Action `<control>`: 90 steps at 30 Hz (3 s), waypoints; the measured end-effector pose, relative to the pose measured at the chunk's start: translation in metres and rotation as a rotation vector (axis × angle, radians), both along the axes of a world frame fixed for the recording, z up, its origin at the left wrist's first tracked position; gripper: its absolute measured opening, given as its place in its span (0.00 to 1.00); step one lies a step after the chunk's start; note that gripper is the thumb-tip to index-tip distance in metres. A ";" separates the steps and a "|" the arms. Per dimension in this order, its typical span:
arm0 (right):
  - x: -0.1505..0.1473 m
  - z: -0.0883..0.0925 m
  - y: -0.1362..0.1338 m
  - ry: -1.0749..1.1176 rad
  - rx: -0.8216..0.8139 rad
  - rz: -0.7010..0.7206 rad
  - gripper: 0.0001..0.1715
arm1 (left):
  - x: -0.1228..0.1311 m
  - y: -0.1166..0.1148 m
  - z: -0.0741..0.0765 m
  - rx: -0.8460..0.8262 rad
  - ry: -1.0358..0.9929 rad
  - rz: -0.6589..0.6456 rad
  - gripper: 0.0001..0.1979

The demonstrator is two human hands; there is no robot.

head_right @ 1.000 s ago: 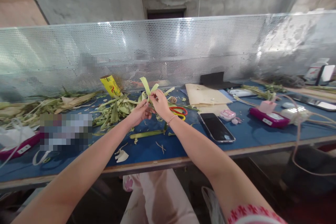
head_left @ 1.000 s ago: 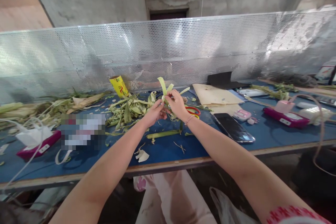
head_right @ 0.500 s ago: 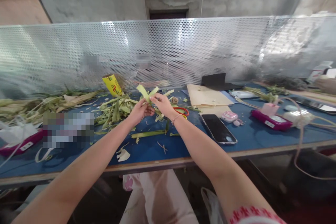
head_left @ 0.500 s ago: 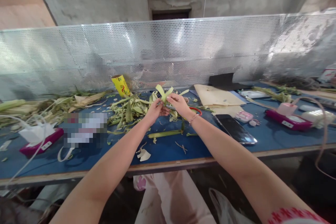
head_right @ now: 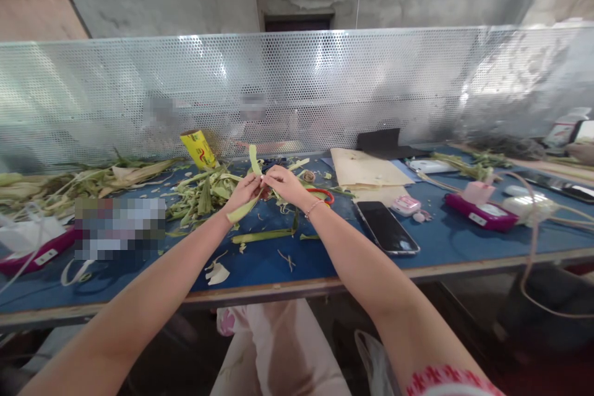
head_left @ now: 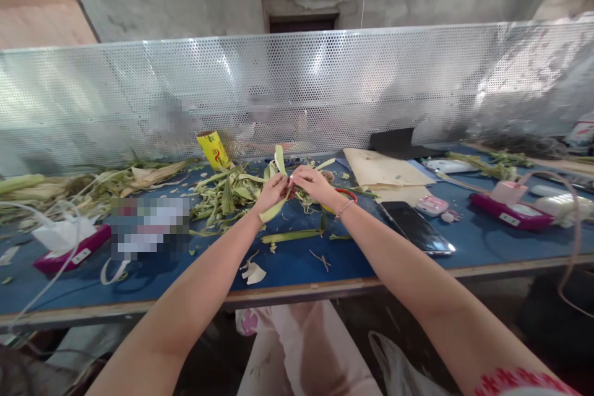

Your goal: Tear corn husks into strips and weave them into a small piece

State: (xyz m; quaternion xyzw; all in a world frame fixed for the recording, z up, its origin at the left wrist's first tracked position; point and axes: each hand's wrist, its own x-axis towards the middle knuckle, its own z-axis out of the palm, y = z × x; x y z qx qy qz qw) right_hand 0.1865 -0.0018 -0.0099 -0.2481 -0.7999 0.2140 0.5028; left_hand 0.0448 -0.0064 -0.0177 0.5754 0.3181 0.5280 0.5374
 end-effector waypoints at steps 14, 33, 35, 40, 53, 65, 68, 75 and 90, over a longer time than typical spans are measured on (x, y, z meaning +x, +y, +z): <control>-0.008 -0.004 0.001 0.086 0.022 -0.126 0.05 | 0.001 0.004 -0.002 0.060 -0.148 0.087 0.10; -0.012 -0.013 0.010 0.449 -0.339 0.018 0.15 | -0.006 0.001 0.008 -0.193 -0.219 0.035 0.06; -0.013 -0.014 0.010 0.425 -0.345 0.045 0.15 | -0.007 0.000 0.008 -0.163 -0.212 -0.014 0.06; -0.015 -0.015 0.008 0.334 -0.310 0.049 0.14 | -0.013 -0.003 0.008 -0.055 -0.133 -0.192 0.09; -0.014 -0.012 0.008 0.170 -0.060 -0.204 0.11 | -0.012 -0.005 0.010 -0.117 -0.113 -0.163 0.11; -0.009 -0.008 0.009 0.111 0.013 -0.248 0.08 | -0.006 0.000 0.006 -0.022 -0.121 -0.018 0.12; -0.006 -0.006 0.007 0.087 0.028 -0.206 0.07 | -0.005 0.001 0.006 0.007 -0.130 0.035 0.11; 0.000 -0.002 0.005 -0.051 0.131 -0.096 0.23 | -0.008 -0.001 0.011 0.035 -0.082 0.108 0.09; -0.003 -0.006 0.000 0.017 0.167 -0.106 0.09 | -0.010 0.003 0.009 0.224 0.016 0.183 0.08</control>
